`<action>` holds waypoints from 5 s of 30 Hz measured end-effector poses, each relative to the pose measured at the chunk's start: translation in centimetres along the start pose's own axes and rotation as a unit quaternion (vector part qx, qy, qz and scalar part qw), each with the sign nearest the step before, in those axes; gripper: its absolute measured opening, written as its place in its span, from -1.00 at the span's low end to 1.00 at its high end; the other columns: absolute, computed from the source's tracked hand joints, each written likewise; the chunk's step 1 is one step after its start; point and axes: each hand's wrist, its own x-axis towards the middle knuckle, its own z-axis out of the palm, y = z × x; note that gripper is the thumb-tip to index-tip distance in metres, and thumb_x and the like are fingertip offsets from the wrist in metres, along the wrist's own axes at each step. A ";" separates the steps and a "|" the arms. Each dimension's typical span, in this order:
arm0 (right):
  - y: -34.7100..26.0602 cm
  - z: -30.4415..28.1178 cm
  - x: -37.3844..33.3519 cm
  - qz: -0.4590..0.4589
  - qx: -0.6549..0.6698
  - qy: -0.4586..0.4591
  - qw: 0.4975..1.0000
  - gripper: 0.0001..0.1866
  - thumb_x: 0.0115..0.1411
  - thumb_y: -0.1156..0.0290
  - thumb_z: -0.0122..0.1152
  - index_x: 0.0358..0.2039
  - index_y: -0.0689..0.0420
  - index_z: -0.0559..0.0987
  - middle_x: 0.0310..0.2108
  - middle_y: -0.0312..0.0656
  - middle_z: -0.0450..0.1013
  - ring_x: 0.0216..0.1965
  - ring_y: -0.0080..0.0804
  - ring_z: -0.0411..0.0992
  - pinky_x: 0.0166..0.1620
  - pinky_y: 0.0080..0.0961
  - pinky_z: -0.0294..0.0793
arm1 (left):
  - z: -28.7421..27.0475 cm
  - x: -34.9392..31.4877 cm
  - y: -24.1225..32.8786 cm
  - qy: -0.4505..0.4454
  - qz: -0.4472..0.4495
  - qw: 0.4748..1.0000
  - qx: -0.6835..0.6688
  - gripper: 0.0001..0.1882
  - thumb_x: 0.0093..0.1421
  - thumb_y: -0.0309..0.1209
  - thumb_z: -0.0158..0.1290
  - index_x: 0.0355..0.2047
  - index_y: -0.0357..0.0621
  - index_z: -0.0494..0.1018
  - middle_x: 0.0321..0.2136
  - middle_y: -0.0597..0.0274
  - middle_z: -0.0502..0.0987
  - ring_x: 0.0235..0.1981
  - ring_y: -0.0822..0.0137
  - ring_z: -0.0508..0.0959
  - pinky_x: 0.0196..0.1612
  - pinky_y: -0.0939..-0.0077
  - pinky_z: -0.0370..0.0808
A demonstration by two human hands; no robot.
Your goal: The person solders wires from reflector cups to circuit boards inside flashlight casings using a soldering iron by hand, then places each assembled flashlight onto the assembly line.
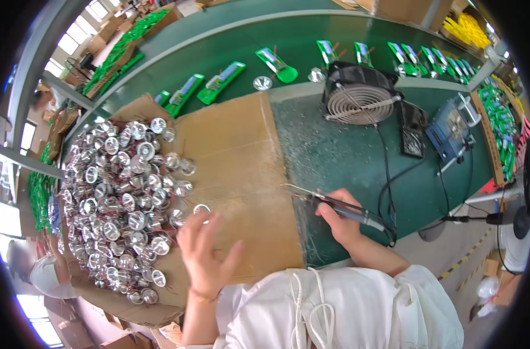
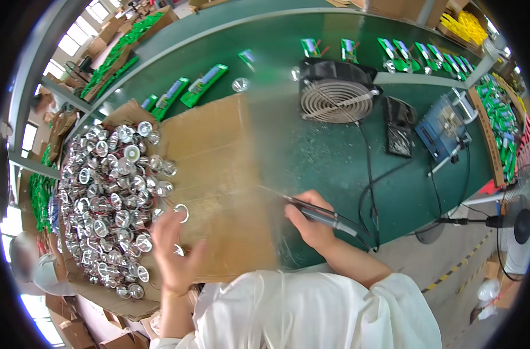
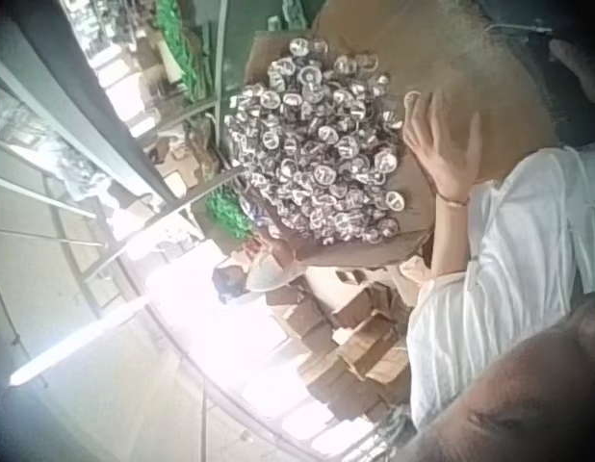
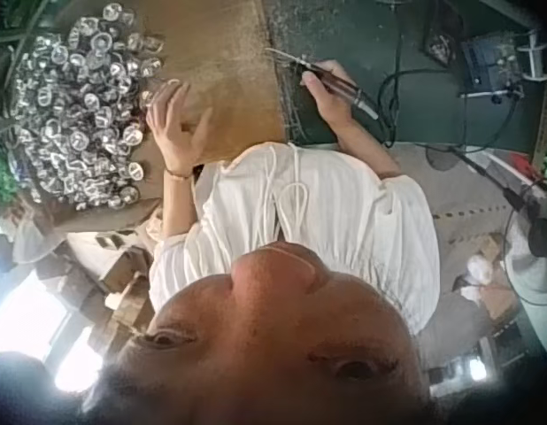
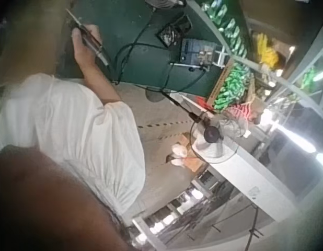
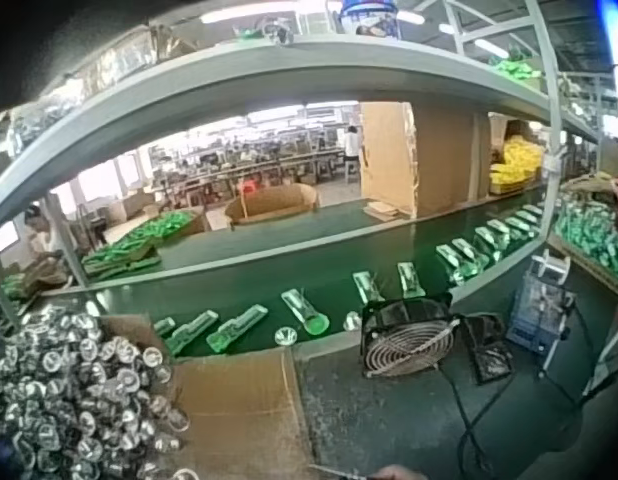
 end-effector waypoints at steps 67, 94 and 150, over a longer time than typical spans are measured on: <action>-3.6 -0.1 -1.9 -0.023 -0.012 0.011 1.000 -0.80 0.11 0.39 0.22 -0.37 0.24 0.43 -0.53 -0.22 0.51 -0.50 -0.60 0.43 -0.38 -0.60 0.41 | 1.2 6.3 -7.4 0.169 0.089 0.962 0.192 -0.89 0.05 -0.49 0.09 -0.37 -0.10 0.48 -0.30 0.25 0.55 -0.06 0.16 0.46 0.03 0.20 0.28; -3.9 1.3 -2.1 -0.053 -0.075 -0.067 0.994 -0.79 0.08 0.41 0.27 -0.37 0.26 0.47 -0.49 -0.20 0.48 -0.47 -0.58 0.40 -0.38 -0.62 0.38 | 5.4 1.6 -1.6 0.016 -0.245 0.937 -0.250 -0.78 0.12 -0.35 0.13 -0.45 -0.32 0.51 -0.54 0.13 0.50 -0.57 0.38 0.51 -0.46 0.52 0.43; -3.5 3.1 -0.5 0.022 0.015 -0.024 0.999 -0.78 0.13 0.41 0.23 -0.34 0.28 0.42 -0.54 -0.17 0.49 -0.51 -0.59 0.42 -0.43 -0.65 0.40 | 4.6 1.9 -3.2 0.031 -0.037 0.960 -0.277 -0.82 0.03 -0.47 0.20 -0.35 -0.30 0.55 -0.32 0.17 0.49 -0.32 0.39 0.51 -0.32 0.55 0.47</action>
